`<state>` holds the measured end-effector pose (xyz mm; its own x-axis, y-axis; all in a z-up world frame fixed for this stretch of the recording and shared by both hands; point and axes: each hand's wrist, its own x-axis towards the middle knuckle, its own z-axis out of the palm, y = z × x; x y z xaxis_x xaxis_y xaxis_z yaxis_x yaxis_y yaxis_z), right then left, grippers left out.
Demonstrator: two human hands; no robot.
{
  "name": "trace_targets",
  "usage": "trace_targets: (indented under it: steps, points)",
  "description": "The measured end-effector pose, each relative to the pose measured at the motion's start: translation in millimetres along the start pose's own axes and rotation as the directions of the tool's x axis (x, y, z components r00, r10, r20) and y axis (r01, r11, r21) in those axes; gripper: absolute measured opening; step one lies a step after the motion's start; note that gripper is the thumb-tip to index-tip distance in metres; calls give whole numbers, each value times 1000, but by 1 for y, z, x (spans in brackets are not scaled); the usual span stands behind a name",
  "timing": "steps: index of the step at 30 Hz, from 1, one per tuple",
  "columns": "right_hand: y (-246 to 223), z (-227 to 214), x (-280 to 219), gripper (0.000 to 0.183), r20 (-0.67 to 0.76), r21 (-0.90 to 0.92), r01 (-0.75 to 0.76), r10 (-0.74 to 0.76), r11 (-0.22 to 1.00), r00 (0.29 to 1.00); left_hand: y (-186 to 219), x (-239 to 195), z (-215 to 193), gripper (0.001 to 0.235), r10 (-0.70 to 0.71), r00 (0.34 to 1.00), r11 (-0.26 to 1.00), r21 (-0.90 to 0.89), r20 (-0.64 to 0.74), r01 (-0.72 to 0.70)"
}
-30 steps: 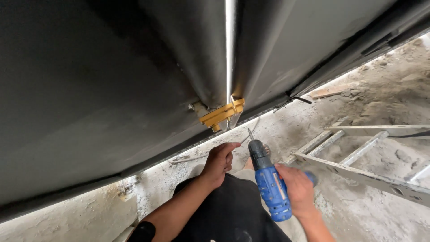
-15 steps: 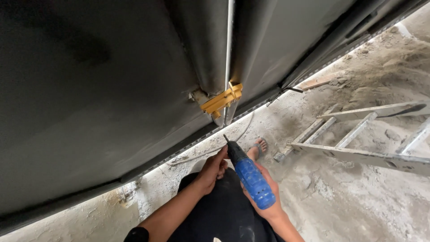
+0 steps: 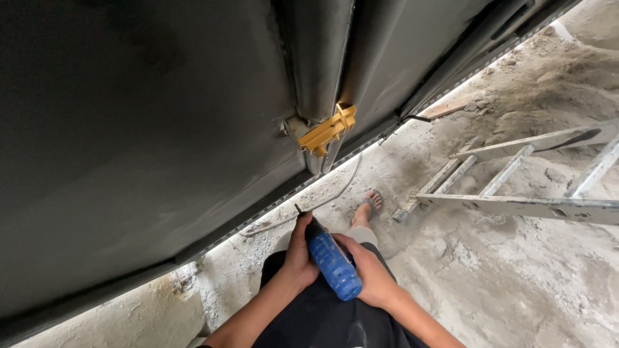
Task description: Drilling holes into a metal gate to install a latch mechanism using a power drill.
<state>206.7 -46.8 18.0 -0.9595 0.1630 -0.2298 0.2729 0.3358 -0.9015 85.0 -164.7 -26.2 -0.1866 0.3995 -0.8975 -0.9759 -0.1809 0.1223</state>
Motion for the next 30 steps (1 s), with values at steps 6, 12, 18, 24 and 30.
trace_targets:
  steps: [6,12,18,24,30]
  points:
    - [-11,1,2,75,91,-12,-7,8,1000,996,-4,-5,-9,45,50,997,998,-40,-61,-53]
    - [-19,2,5,73,135,-19,-35,38,999,990,-5,-9,-14,40,81,996,989,-117,-48,-86]
    - [-16,0,2,68,106,49,7,-13,999,994,11,-32,10,42,137,987,988,79,-82,-130]
    - [4,3,-7,79,-28,64,-9,10,998,1000,30,-54,40,86,279,960,749,616,42,-244]
    - [73,-20,-10,75,-317,477,-71,247,876,916,52,-14,35,70,666,743,419,794,61,-440]
